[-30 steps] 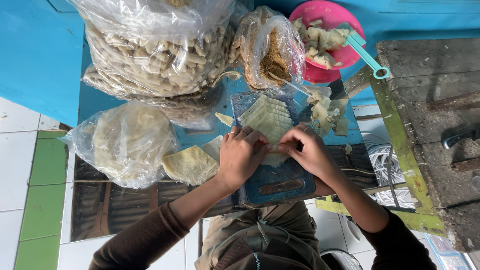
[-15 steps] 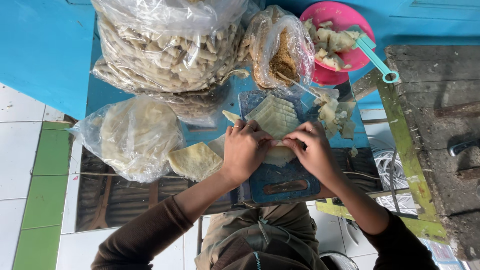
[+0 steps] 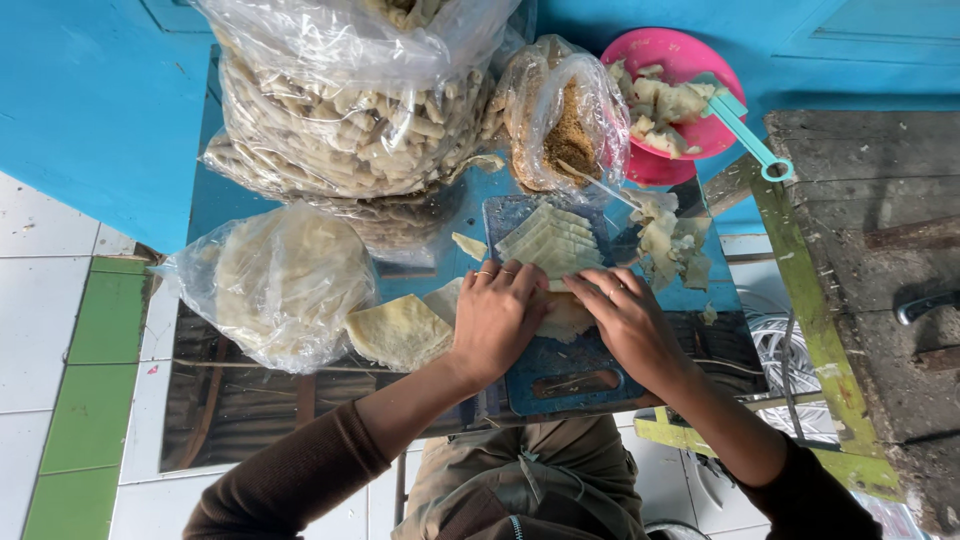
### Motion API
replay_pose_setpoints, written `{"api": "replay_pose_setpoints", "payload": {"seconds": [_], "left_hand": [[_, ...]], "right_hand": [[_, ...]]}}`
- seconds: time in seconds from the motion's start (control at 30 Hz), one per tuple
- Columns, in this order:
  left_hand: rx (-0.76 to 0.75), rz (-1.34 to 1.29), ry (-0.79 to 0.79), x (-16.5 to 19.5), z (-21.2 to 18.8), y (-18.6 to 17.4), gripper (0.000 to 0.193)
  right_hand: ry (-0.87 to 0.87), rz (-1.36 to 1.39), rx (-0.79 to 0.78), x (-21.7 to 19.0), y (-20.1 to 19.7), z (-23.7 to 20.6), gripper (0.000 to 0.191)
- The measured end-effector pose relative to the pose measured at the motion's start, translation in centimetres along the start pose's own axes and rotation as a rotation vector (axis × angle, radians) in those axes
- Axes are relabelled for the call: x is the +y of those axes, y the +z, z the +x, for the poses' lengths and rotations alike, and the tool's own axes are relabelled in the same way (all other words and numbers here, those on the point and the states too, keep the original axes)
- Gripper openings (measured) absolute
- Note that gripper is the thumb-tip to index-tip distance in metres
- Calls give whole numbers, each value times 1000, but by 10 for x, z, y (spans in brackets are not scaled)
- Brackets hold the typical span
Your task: The person spoons brown filling from a plastic bag onto flat dough pieces on a cutting board, then folds and pinches the dough closed around the filling and sets the wrapped pastries aside. They repeat this cycle with several dough pieces, occasionally repositioning the dough on the board.
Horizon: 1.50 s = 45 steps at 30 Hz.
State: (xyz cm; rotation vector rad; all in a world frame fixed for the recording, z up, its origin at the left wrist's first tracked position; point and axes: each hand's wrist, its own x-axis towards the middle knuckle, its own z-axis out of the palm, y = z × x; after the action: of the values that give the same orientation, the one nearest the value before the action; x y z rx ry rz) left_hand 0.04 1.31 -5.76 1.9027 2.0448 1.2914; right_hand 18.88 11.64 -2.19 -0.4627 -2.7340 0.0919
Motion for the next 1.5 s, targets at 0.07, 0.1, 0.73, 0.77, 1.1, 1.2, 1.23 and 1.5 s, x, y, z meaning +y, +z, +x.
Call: {"api": "replay_pose_setpoints", "payload": {"seconds": [0.07, 0.1, 0.73, 0.77, 1.1, 1.2, 1.23, 1.5], "left_hand": [[-4, 24, -16, 0, -1, -1, 31], [-6, 39, -24, 0, -1, -1, 33], [-38, 16, 41, -1, -5, 0, 18], [-37, 19, 27, -1, -6, 0, 20], [-72, 52, -13, 2, -6, -1, 22], [-54, 19, 18, 4, -5, -6, 22], [-59, 1, 22, 4, -4, -8, 21], [-87, -70, 21, 5, -3, -11, 18]], "right_hand": [[50, 31, -28, 7, 4, 4, 63], [82, 82, 12, 11, 6, 6, 55], [-131, 288, 738, 16, -69, 241, 12], [-89, 309, 654, 10, -66, 245, 14], [79, 52, 151, 58, -41, 131, 14], [166, 77, 55, 67, -30, 121, 22], [209, 94, 29, 67, -27, 120, 25], [283, 138, 114, 64, -29, 123, 15]]}}
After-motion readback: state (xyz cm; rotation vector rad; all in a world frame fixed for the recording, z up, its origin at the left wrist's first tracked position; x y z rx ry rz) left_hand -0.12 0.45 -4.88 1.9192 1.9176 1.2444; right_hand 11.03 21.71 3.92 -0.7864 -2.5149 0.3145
